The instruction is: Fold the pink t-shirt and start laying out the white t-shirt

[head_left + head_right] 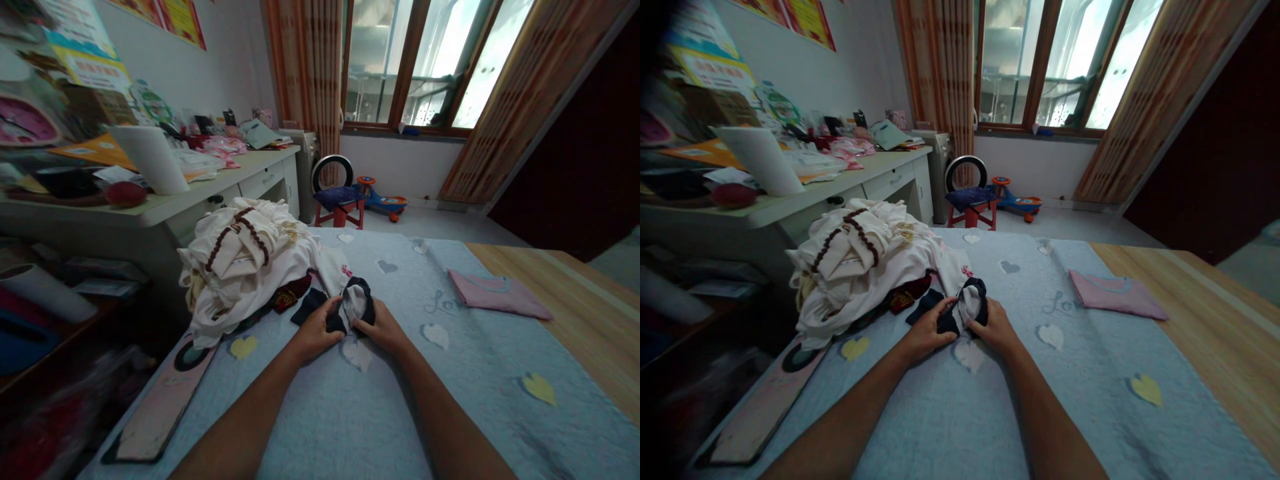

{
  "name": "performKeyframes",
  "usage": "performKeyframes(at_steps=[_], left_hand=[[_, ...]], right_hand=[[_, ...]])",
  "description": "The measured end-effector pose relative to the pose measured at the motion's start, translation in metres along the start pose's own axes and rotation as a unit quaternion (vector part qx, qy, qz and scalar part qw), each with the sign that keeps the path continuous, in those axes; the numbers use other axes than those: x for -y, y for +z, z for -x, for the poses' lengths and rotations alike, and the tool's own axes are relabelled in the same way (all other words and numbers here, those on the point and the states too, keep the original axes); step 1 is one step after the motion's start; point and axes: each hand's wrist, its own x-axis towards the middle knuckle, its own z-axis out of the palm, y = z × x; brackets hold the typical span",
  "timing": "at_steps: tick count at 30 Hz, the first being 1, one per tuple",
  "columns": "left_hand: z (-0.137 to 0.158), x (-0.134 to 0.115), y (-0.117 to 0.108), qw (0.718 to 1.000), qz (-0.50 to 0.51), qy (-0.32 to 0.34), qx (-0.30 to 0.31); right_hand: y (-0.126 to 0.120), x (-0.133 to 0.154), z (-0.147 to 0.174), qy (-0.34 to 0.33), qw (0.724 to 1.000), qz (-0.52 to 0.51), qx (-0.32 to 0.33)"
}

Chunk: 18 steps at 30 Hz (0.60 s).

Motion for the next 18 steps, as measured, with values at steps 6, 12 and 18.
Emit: performKeyframes(at_steps=[6, 12, 18], left_hand=[[0.000, 0.003, 0.007, 0.990, -0.137, 0.014, -0.036], [-0.002, 0.000, 0.002, 0.981, -0.154, 0.048, -0.108], [-0.003, -0.005, -0.003, 0.973, 0.034, 0.021, -0.227]], right_hand=[[0.002, -0.005, -0.001, -0.010, 1.000, 0.001, -0.013], [-0.010, -0.001, -0.004, 0.026, 0.985, -0.143, -0.095], [-0.013, 0.007, 0.001, 0.121, 0.930, -0.326, -0.119]])
